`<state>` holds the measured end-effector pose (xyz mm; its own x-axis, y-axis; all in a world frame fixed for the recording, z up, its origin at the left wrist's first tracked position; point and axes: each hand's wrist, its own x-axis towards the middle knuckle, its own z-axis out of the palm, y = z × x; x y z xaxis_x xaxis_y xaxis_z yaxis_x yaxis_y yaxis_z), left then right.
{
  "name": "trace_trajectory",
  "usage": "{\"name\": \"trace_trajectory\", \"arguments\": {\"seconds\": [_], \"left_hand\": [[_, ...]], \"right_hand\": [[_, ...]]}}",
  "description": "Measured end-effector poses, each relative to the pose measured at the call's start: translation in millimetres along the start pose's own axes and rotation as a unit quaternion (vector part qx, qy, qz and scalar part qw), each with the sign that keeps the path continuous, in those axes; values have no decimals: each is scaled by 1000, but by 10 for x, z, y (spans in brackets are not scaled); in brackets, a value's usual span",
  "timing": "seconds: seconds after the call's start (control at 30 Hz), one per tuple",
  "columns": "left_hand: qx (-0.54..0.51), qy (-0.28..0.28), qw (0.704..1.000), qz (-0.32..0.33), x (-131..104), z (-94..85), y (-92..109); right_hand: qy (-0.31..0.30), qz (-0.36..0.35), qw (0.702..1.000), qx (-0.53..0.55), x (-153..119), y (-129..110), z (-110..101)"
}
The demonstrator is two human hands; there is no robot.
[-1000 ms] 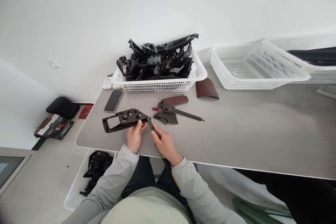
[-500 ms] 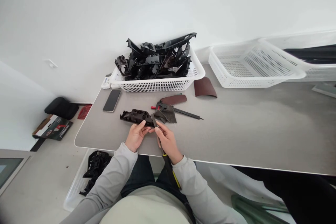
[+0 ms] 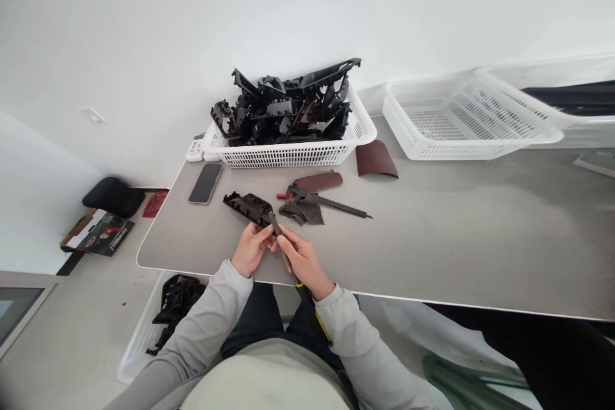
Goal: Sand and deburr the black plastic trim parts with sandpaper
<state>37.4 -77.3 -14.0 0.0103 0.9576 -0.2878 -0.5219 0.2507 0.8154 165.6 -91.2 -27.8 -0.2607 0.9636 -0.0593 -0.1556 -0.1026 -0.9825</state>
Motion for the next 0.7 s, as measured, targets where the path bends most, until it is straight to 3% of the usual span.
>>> {"name": "trace_trajectory", "arguments": {"seconds": [0.13,0.33,0.7], "left_hand": [[-30,37,999,8,-2,0,2],[-28,107,990,91,0,9,-13],[21,146,977,153,31,-47,-65]], "right_hand": [[4,-14,1000,4,-11,-13,3],[-11,-13,998,-63,-43,-10,0],[-24,-31,983,-180,-26,-38,30]]}}
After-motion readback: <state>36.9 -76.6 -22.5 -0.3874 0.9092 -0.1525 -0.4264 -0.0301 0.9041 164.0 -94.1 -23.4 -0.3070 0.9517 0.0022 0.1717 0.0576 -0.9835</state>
